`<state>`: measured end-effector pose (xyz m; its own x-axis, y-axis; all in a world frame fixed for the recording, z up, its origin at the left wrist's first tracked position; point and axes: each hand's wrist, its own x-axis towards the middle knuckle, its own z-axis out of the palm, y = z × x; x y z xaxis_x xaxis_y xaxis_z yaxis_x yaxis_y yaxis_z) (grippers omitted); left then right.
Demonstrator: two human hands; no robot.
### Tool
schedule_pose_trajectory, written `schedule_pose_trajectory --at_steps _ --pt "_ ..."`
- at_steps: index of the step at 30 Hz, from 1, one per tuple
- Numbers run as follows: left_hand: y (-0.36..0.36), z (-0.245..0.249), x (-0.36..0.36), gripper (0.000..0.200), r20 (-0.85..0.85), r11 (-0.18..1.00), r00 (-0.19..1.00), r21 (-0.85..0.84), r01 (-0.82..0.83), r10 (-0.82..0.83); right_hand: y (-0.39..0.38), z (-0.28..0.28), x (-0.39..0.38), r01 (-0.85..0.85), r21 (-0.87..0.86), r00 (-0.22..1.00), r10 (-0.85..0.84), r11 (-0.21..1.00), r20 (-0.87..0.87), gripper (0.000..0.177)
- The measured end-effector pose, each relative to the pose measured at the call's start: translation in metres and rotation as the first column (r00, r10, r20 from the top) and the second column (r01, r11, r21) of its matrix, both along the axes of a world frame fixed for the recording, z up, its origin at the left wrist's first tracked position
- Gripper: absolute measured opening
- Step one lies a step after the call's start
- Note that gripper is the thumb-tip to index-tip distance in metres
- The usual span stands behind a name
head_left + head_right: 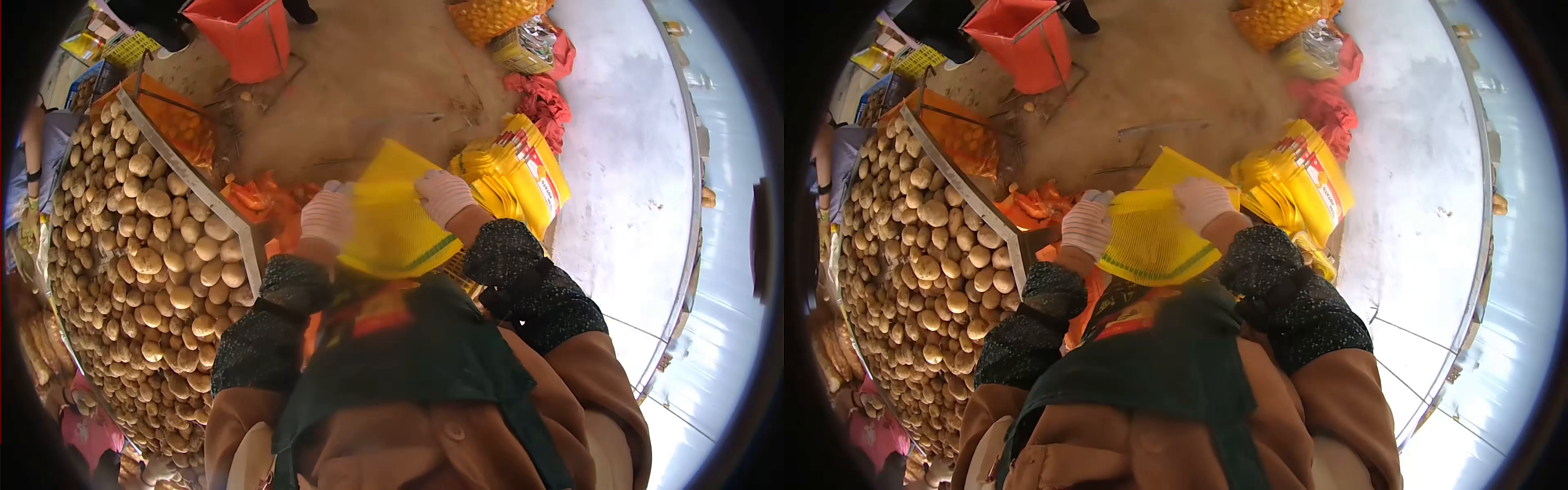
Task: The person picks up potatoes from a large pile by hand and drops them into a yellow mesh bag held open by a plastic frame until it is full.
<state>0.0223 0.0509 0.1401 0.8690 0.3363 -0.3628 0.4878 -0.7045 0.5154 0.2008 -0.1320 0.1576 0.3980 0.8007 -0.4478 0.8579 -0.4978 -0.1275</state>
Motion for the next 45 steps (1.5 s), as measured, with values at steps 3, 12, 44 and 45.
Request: schedule_pose_trajectory --at_steps 3,12,44,45 --pt "0.014 -0.008 -0.016 0.031 0.019 0.998 0.999 0.043 0.037 -0.038 0.0 -0.019 0.0 0.029 0.021 0.999 -0.028 0.999 -0.042 0.027" --pt "0.036 0.01 -0.015 0.037 -0.152 0.989 0.986 0.115 0.088 -0.07 0.013 -0.037 0.035 0.041 0.105 0.977 -0.018 0.994 -0.212 0.033" --pt "0.074 -0.115 0.13 0.036 -0.092 0.968 0.969 -0.085 -0.237 0.23 0.014 -0.147 0.18 0.669 -0.078 0.552 -0.565 0.739 -0.613 0.034" --pt "0.075 -0.118 0.132 0.034 -0.083 0.959 0.964 -0.111 -0.262 0.253 0.014 -0.15 0.181 0.695 -0.078 0.529 -0.582 0.715 -0.618 0.033"
